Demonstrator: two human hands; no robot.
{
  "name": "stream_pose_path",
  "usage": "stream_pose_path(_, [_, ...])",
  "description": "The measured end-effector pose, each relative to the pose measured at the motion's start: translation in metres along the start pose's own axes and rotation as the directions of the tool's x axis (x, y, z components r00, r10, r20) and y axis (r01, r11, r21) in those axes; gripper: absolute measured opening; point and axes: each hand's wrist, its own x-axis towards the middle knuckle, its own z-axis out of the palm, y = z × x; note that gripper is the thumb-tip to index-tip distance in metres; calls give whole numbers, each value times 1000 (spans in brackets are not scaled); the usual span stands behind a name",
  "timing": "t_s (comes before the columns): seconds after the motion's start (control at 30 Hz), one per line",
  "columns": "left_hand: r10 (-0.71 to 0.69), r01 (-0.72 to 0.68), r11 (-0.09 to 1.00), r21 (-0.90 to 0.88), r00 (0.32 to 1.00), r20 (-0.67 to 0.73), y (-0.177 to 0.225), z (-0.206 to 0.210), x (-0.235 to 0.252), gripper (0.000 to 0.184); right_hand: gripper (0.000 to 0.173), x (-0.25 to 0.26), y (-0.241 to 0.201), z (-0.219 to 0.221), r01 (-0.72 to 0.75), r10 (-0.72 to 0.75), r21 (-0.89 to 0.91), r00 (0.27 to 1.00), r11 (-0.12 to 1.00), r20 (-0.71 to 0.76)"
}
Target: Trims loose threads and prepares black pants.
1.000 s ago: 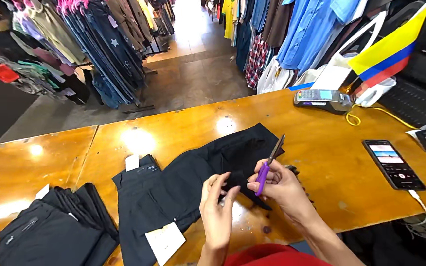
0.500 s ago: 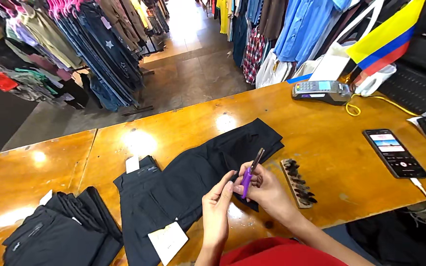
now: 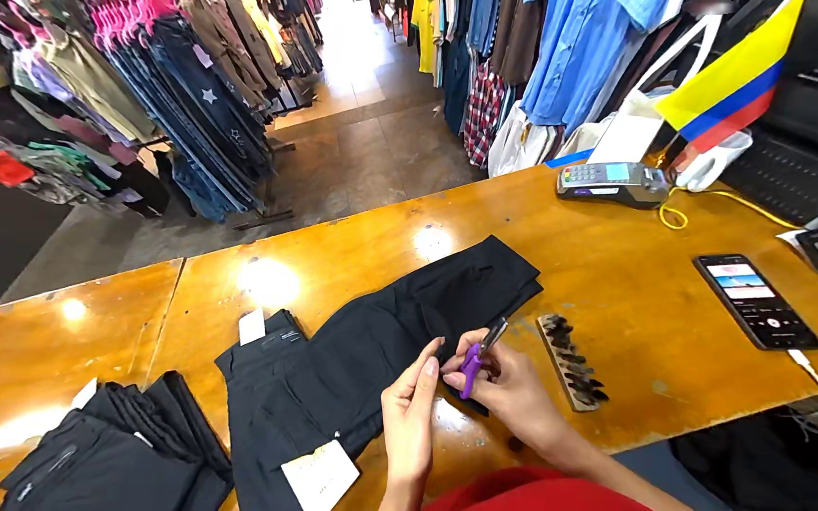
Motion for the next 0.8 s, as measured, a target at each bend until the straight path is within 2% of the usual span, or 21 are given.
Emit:
stream_pose_path(0.13, [64,-70,989,128,996,56,2,2,-2,30,27,0,3,0,102,-113,-222,993,970,-36])
stream_pose_path(0.4, [137,-136,943,305,990,19,13,-6,1,40,27,3,-17,-15,33,-29,56,997,998,-65])
stream_pose_path(0.53, [137,-146,962,230,989,54,15,-15,5,27,31,5,-25,-22,6,9,110,991,994,-133])
stream_pose_path(0.67, [121,-140,968,208,987,101,16,-17,8,22,33,10,-26,-28,46,-22,113,979,993,-201])
stream_pose_path(0.73, [69,-86,989,119,988,136,16,-15,6,22,34,13,-21,-30,42,-17,119,979,992,-205])
stream_pose_path(0.8, [8,2,999,-54,981,194,18,-14,5,23,34,14,-15,-31,-10,35,141,983,990,-178])
